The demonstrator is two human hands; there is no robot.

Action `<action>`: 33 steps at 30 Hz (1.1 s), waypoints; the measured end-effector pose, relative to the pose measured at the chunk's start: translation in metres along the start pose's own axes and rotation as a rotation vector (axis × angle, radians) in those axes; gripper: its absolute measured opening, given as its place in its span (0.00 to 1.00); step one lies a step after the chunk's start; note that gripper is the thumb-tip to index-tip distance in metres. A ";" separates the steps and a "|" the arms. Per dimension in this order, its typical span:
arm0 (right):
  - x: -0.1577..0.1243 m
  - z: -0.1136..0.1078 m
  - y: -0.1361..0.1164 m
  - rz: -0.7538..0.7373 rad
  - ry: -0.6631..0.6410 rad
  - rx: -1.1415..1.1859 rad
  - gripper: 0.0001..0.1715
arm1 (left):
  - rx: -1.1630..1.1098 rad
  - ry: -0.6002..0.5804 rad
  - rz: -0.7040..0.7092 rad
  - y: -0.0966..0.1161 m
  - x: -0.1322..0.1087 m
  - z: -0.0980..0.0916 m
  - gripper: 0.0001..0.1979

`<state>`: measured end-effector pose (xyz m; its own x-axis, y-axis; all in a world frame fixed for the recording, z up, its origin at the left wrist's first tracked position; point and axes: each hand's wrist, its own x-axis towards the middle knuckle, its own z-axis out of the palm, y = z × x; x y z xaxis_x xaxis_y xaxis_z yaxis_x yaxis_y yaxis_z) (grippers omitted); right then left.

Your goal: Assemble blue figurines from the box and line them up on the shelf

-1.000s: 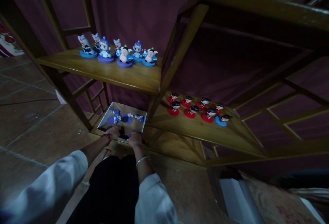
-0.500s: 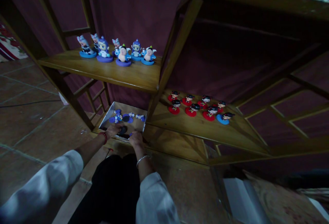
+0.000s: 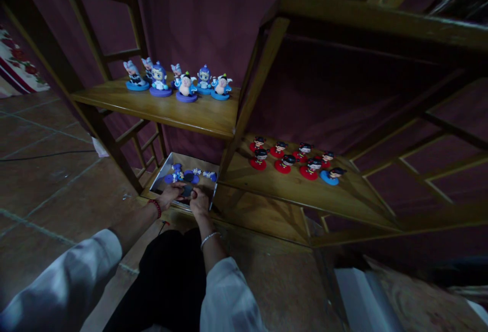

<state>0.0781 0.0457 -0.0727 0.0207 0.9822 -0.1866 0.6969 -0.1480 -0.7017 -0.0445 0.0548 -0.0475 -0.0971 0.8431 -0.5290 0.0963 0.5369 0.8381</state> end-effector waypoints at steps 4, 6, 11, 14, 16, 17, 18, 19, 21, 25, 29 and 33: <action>0.001 0.003 0.001 0.086 0.015 0.113 0.17 | -0.061 -0.003 0.014 0.002 -0.008 0.001 0.15; 0.001 0.006 0.002 0.116 -0.006 0.217 0.17 | -0.087 -0.008 0.014 0.002 -0.010 0.000 0.15; 0.000 0.012 0.002 0.162 -0.028 0.462 0.18 | -0.204 -0.035 0.003 0.001 -0.018 -0.001 0.16; -0.002 0.012 0.003 0.187 -0.032 0.539 0.17 | -0.223 -0.027 -0.012 0.000 -0.020 0.001 0.17; -0.002 0.010 0.004 0.197 -0.024 0.561 0.16 | -0.226 -0.016 -0.032 0.000 -0.021 0.004 0.17; -0.003 0.009 0.006 0.201 -0.016 0.565 0.16 | -0.227 -0.013 -0.042 -0.001 -0.021 0.006 0.17; -0.003 0.008 0.007 0.203 -0.012 0.566 0.15 | -0.225 -0.012 -0.048 -0.001 -0.021 0.007 0.17; -0.003 0.008 0.009 0.208 -0.009 0.565 0.16 | -0.221 -0.012 -0.052 -0.001 -0.020 0.009 0.17; -0.002 0.007 0.012 0.214 -0.013 0.563 0.16 | -0.207 -0.003 -0.057 -0.002 -0.019 0.011 0.17; 0.003 0.007 0.015 0.209 -0.040 0.521 0.15 | -0.137 0.030 -0.081 -0.004 -0.018 0.012 0.16; 0.009 0.009 0.014 0.221 -0.055 0.456 0.13 | -0.020 0.036 -0.102 -0.003 -0.017 0.010 0.13; 0.011 0.010 0.010 0.223 -0.075 0.459 0.12 | 0.136 0.035 -0.088 0.000 -0.014 0.007 0.15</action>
<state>0.0780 0.0538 -0.0884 0.0698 0.9125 -0.4031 0.2942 -0.4049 -0.8657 -0.0360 0.0429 -0.0411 -0.1450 0.7921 -0.5929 0.2184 0.6101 0.7616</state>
